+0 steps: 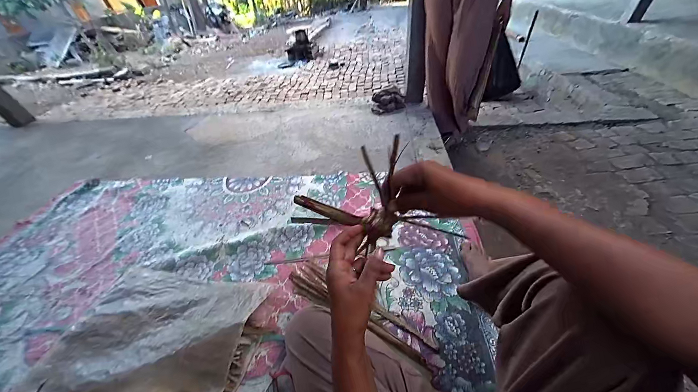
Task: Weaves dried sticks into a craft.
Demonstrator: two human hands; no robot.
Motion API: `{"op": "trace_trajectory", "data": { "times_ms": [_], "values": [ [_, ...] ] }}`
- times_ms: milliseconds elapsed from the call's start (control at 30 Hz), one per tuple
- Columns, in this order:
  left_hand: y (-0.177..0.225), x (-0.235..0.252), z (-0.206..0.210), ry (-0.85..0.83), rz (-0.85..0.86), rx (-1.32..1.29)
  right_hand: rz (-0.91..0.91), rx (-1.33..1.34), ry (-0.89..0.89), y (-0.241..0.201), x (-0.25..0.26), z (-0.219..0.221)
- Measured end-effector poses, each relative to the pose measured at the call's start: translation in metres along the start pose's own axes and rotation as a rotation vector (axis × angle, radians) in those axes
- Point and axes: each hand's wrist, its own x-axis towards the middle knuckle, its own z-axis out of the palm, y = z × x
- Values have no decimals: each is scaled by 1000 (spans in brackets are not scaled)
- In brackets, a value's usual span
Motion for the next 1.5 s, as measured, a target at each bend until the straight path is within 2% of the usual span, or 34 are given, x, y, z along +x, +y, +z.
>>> {"op": "trace_trajectory", "data": {
  "times_ms": [133, 233, 333, 533, 667, 800, 933, 1067, 1233, 1500],
  "values": [
    [10, -6, -8, -52, 4, 0, 3, 227, -97, 15, -1, -19],
    [4, -5, -12, -11, 41, 21, 33, 360, -160, 15, 0, -22],
    [-3, -11, -10, -4, 88, -102, 23, 426, -205, 4, 0, -19],
    [-16, -14, -22, -144, 180, -436, -83, 495, -190, -7, 12, 15],
    [-20, -11, -24, -103, 248, -530, -39, 548, -115, 0, 26, 39],
    [-26, -4, -30, 78, 349, -432, -51, 346, 38, 0, 38, 47],
    [-32, 0, -37, 228, 444, -74, -17, 70, 58, -4, 40, 55],
    [-41, 7, -41, 225, 551, 116, 83, -4, -84, -10, 36, 72],
    [-56, 13, -43, 260, 648, 314, 134, 8, -95, 3, 40, 78],
    [-70, 25, -33, 329, 662, 347, 133, -240, -145, 2, 51, 73]
  ]
}}
